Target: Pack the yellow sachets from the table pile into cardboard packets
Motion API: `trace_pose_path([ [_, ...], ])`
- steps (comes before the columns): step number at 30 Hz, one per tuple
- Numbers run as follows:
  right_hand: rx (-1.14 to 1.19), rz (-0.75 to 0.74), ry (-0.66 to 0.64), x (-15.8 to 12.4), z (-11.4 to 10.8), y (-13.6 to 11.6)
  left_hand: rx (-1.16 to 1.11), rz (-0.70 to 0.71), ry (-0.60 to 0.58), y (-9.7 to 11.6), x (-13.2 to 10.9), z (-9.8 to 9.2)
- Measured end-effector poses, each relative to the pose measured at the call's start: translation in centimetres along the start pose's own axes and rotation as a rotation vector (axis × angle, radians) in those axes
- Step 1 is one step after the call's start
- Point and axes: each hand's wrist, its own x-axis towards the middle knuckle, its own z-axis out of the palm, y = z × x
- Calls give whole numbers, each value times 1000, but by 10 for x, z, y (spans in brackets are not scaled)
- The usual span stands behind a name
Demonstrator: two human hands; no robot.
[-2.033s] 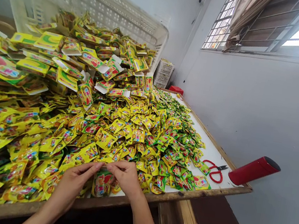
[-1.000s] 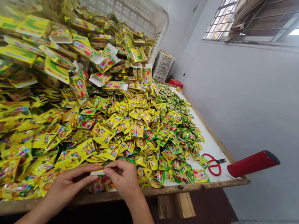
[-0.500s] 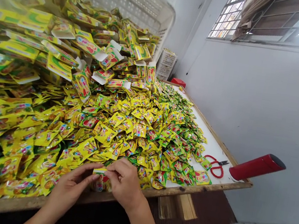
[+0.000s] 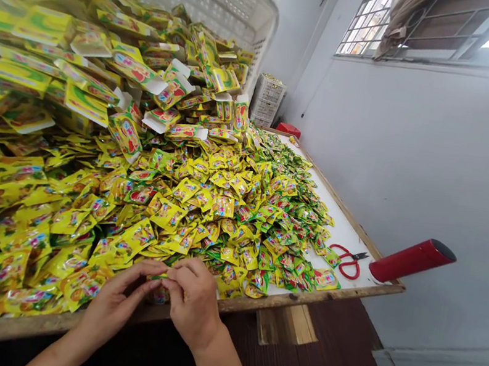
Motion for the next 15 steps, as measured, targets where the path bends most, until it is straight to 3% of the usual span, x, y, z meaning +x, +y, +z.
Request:
trace_pose_path([
  [4, 31, 2, 68, -2, 0, 3, 60, 40, 9, -3, -2, 2],
  [9, 56, 18, 49, -6, -2, 1, 45, 90, 59, -9, -1, 4],
  [12, -8, 49, 2, -14, -12, 2, 41, 45, 33, -7, 0, 4],
  [15, -153, 112, 112, -11, -36, 19, -44, -107, 113, 2, 1, -1],
])
